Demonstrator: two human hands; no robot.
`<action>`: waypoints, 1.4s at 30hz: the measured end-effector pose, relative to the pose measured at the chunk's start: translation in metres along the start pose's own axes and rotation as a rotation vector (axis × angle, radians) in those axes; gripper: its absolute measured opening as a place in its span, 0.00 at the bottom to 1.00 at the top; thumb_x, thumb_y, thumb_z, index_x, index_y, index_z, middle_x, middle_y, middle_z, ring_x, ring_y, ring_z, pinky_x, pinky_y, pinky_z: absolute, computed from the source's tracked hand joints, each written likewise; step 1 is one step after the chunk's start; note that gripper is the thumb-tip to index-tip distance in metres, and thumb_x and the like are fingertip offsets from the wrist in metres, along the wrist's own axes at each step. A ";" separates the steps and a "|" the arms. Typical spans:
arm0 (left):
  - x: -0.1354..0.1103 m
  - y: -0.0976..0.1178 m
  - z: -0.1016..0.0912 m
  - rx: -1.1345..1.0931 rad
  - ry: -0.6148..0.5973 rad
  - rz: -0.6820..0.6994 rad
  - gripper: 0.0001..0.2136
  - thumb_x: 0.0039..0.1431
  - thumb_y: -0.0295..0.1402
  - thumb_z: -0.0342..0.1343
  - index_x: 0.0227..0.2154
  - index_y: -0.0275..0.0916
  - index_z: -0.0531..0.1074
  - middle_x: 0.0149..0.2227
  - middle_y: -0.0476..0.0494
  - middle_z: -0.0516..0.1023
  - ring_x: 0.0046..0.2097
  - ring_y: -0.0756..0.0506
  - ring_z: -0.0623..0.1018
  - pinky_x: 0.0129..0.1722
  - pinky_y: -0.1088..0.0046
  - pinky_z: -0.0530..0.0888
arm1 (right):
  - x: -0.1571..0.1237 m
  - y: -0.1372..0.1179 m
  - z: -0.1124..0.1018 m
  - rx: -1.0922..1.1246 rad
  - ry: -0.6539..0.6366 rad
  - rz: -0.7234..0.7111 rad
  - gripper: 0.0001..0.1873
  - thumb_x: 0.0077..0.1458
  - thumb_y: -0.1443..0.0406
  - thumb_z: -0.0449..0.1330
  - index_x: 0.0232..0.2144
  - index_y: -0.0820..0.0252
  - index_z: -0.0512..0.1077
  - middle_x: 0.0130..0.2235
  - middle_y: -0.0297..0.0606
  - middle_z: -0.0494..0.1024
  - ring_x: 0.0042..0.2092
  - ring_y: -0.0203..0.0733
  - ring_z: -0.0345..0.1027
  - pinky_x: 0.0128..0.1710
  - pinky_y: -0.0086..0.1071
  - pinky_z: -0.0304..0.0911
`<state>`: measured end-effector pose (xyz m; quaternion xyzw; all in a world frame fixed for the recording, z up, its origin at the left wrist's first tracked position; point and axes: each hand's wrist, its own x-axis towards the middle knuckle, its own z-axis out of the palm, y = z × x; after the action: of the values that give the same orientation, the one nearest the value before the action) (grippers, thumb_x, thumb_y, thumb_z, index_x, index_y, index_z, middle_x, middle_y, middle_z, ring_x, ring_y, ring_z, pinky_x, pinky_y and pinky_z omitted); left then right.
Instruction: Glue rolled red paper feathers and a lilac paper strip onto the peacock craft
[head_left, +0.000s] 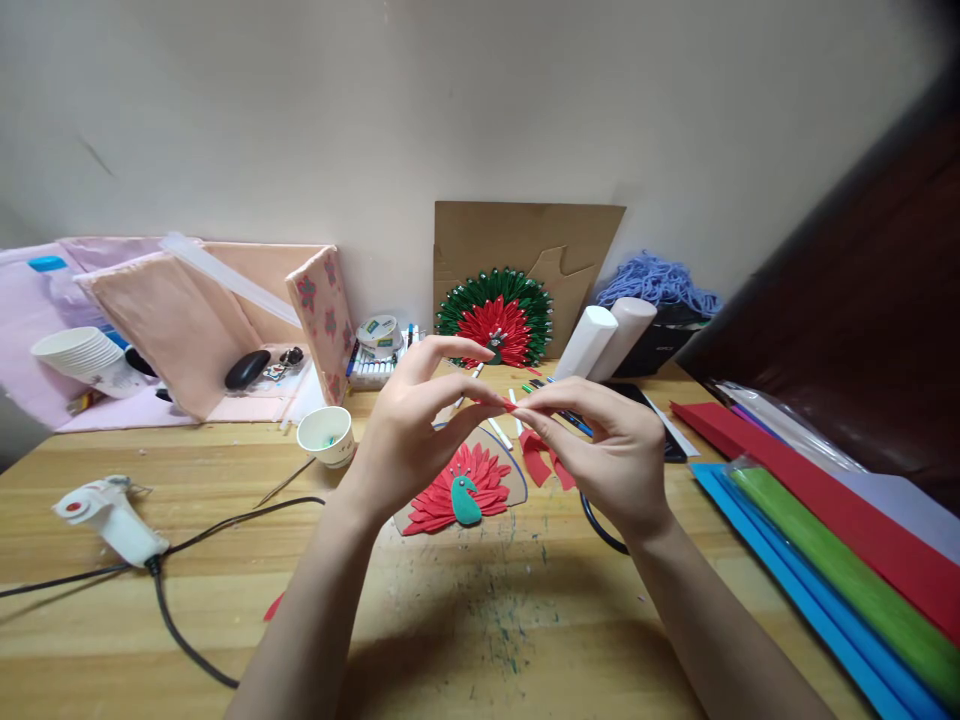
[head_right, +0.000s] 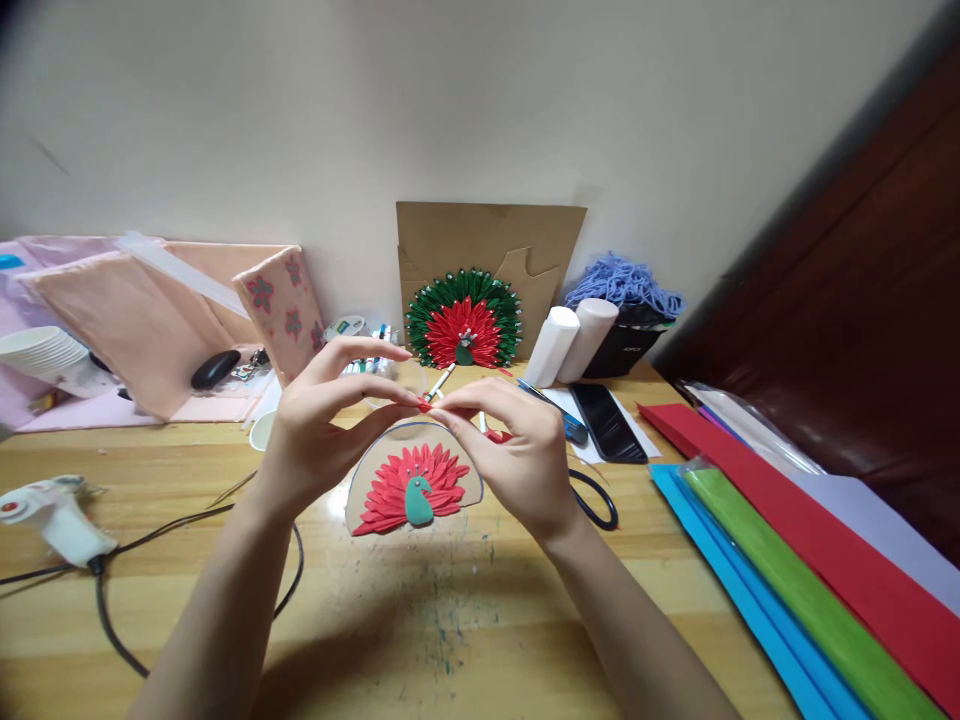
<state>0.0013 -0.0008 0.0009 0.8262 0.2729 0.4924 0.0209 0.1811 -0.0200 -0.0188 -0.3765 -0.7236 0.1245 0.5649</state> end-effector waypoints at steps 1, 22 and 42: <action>0.000 0.000 0.000 0.009 0.002 0.010 0.02 0.53 0.28 0.58 0.30 0.39 0.73 0.42 0.42 0.72 0.46 0.47 0.73 0.44 0.64 0.72 | 0.000 0.000 0.000 -0.003 0.005 0.003 0.04 0.49 0.71 0.63 0.28 0.59 0.74 0.28 0.33 0.76 0.31 0.36 0.68 0.32 0.31 0.64; 0.003 -0.001 -0.001 0.081 0.068 0.047 0.04 0.52 0.28 0.59 0.32 0.40 0.73 0.41 0.43 0.72 0.45 0.47 0.72 0.45 0.64 0.72 | 0.000 0.000 -0.002 0.053 0.018 0.073 0.03 0.48 0.70 0.63 0.28 0.58 0.74 0.28 0.33 0.76 0.30 0.35 0.68 0.32 0.30 0.65; 0.000 -0.002 -0.008 -0.073 0.047 -0.116 0.06 0.55 0.29 0.57 0.37 0.38 0.70 0.39 0.44 0.76 0.43 0.49 0.75 0.44 0.69 0.73 | 0.001 0.001 -0.004 0.017 0.072 0.072 0.01 0.48 0.68 0.63 0.26 0.58 0.74 0.27 0.33 0.76 0.30 0.36 0.68 0.33 0.31 0.65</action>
<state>-0.0063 -0.0009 0.0041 0.7959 0.3024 0.5193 0.0732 0.1848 -0.0193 -0.0176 -0.4019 -0.6877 0.1374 0.5888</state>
